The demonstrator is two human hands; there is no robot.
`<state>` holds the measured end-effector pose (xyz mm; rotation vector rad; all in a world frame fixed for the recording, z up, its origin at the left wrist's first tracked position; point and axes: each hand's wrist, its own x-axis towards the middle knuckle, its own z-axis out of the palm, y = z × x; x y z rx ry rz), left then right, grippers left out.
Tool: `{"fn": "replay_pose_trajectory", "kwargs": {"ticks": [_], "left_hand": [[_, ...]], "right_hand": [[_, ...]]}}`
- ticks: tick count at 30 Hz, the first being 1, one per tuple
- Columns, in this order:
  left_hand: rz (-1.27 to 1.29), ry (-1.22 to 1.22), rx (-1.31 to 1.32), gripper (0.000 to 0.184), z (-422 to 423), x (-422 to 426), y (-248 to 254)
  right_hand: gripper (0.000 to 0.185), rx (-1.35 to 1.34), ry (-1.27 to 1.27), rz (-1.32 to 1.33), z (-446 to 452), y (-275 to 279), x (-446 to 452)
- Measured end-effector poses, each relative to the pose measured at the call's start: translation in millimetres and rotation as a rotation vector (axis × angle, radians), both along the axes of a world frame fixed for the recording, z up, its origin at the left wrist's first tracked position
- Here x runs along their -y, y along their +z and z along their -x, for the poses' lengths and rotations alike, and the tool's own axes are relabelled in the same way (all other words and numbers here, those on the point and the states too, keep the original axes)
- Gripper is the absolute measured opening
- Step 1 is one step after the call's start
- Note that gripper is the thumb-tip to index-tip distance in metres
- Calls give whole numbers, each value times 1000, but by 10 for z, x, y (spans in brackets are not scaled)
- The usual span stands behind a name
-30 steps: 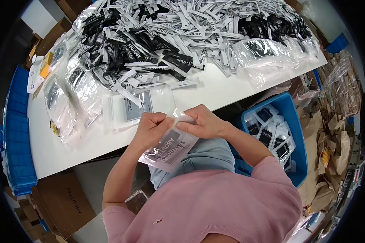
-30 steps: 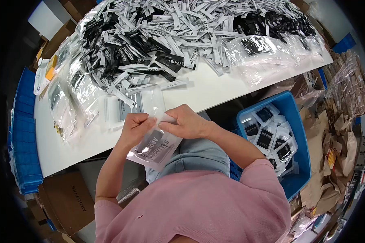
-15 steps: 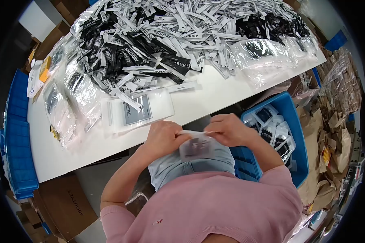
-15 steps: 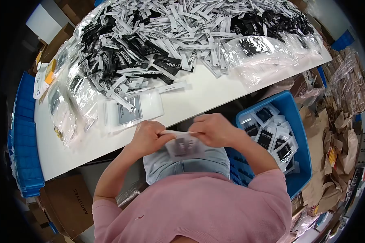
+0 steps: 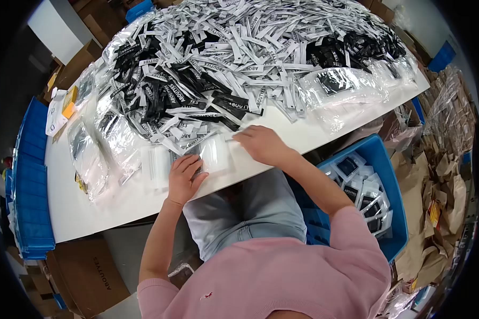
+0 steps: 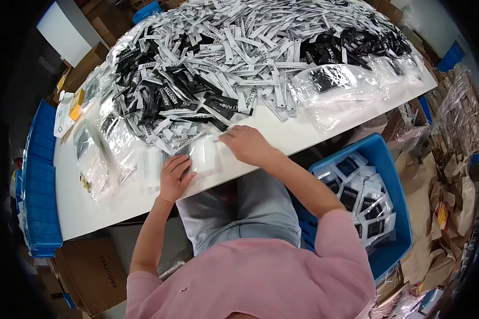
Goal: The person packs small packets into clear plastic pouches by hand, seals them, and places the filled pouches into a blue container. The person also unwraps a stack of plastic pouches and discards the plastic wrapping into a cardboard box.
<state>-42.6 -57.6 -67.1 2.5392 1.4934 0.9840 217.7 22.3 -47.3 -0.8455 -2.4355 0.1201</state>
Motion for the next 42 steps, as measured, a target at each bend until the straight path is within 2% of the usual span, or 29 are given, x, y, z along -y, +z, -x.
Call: {"fn": "replay_pose_trajectory", "kwargs": {"ticks": [2, 3, 4, 5, 7, 8, 10, 11, 13, 14, 15, 17, 18, 19, 21, 22, 26, 29, 31, 32, 34, 35, 37, 38, 40, 42], "left_hand": [[-7, -3, 50, 24, 13, -25, 2], [-20, -6, 37, 24, 25, -21, 17], [64, 72, 158, 22, 26, 7, 18], [151, 148, 282, 21, 27, 25, 17], [88, 127, 266, 21, 35, 11, 4], [130, 160, 254, 20, 51, 21, -17], [141, 164, 266, 17, 31, 24, 19], [137, 163, 264, 17, 35, 18, 22], [133, 154, 242, 18, 41, 21, 14], [131, 153, 242, 18, 38, 10, 19], [138, 150, 247, 18, 37, 12, 26], [149, 152, 254, 19, 33, 17, 17], [90, 133, 240, 20, 29, 10, 4], [32, 115, 226, 21, 27, 6, -2], [27, 111, 231, 22, 20, -12, 19], [28, 97, 236, 22, 14, 1, 29], [41, 103, 260, 22, 23, -13, 36], [24, 101, 266, 22, 33, -7, 7], [37, 108, 277, 22, 40, 0, -8], [45, 110, 278, 22, 41, 7, -10], [8, 96, 281, 22, 47, 2, -1], [13, 96, 280, 22, 60, 6, -1], [80, 128, 326, 22, 70, 21, -10], [85, 128, 330, 22, 73, 32, -12], [237, 219, 429, 24, 92, 51, 1], [281, 248, 522, 26, 80, 30, 16]], "right_hand": [[15, 59, 12, -84, 258, -126, -173], [12, 161, -32, -17, 326, -136, -189], [10, 264, -77, 52, 372, -114, -201], [10, 256, -84, 43, 355, -87, -190], [15, 254, -109, 414, 200, 20, -166], [15, 255, -109, 405, 139, 87, -194], [21, 197, -147, 693, 74, 186, -248], [21, 195, -147, 689, 77, 139, -330], [27, -247, -30, 347, 104, -32, -568], [30, -393, -113, 209, 206, -92, -691], [30, -394, -113, 210, 311, -8, -747], [21, 10, -280, 303, 474, 182, -821], [22, 186, -203, 238, 551, 128, -888], [22, 189, -198, 240, 588, 91, -964], [23, 496, -121, 235, 657, 94, -1109], [23, 499, -120, 242, 660, 75, -1141], [25, 364, -220, 227, 555, 27, -1286], [28, 77, -281, 304, 476, 85, -1307], [26, -210, -272, 253, 472, -33, -1412], [22, -446, -129, 430, 449, -52, -1460], [22, -614, -216, 450, 482, 105, -1313], [22, -732, -296, 220, 565, 173, -1184], [28, -878, -245, 712, 626, 441, -781], [33, -923, -271, 740, 690, 263, -692], [30, -883, -164, 772, 699, 209, -257], [29, -848, -94, 589, 740, 115, 84]]}}
